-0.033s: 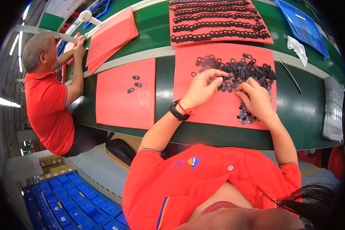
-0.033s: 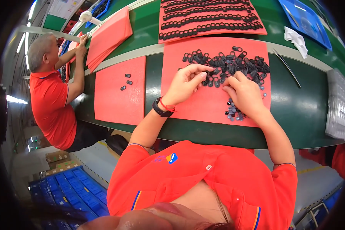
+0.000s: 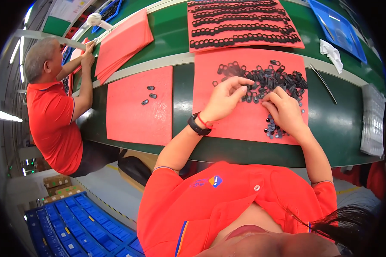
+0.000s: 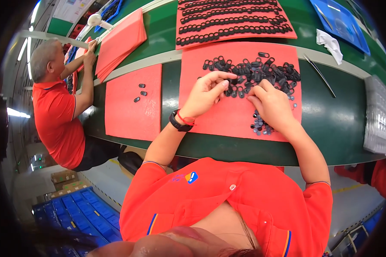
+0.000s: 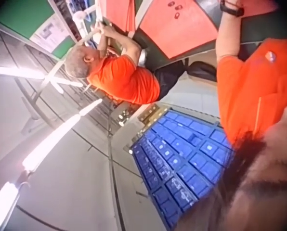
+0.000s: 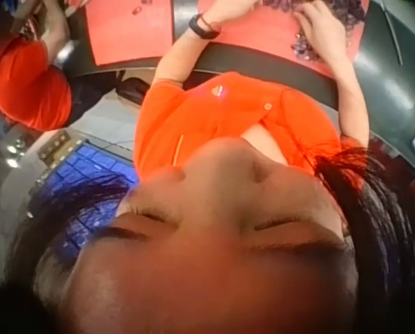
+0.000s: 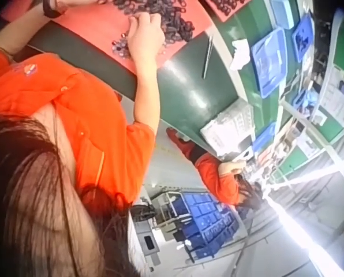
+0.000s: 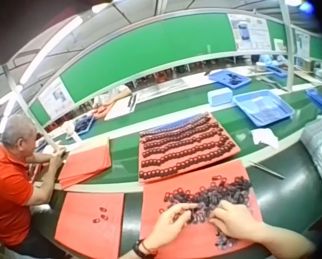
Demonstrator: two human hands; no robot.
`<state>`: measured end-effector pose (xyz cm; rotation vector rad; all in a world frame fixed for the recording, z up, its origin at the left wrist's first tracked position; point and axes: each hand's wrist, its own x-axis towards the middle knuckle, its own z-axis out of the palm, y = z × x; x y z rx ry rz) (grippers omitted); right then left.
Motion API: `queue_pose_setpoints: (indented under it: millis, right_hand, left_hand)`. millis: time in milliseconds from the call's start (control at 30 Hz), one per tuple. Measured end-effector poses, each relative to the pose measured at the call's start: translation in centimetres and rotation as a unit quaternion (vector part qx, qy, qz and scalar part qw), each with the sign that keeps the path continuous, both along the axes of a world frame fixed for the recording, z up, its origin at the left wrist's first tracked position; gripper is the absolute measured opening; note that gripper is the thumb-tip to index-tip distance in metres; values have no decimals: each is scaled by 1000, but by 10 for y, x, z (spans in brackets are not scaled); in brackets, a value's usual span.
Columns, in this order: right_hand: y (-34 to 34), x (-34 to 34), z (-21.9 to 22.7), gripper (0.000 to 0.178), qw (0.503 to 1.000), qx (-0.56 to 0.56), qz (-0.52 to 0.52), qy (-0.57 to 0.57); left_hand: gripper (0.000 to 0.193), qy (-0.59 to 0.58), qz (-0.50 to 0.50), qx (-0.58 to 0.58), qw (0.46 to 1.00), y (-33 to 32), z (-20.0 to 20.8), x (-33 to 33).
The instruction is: The person assembles small black plastic components by hand at a factory workbench.
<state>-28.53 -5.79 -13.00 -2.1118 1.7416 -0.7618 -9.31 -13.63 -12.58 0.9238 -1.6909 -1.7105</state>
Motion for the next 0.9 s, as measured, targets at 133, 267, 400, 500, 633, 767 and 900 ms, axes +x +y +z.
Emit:
queue_pose_setpoints:
  millis: [133, 267, 400, 500, 633, 767, 900]
  right_hand:
    - [-3, 5, 1, 8, 995, -72, -14, -65]
    - [0, 7, 6, 6, 977, -58, -30, -202]
    - [4, 9, 15, 6, 972, -34, -43, -229]
    - [6, 7, 15, 7, 972, -5, -30, -231]
    - [7, 10, 10, 11, 922, 89, -27, -376]
    - [6, 7, 6, 13, 921, 85, -8, -380]
    - [6, 7, 8, 13, 934, 47, 10, -354]
  left_hand:
    - [20, 61, -2, 96, 994, 0, 2, 5]
    - [21, 78, -12, 151, 985, 4, 8, 5]
    - [23, 69, -24, 145, 987, 4, 9, 4]
    - [23, 62, -26, 136, 989, 4, 7, 3]
    - [20, 97, -2, 161, 982, 6, 5, 0]
    - [16, 107, 11, 178, 978, 7, 2, -1]
    - [15, 102, 29, 148, 983, 11, 2, -3]
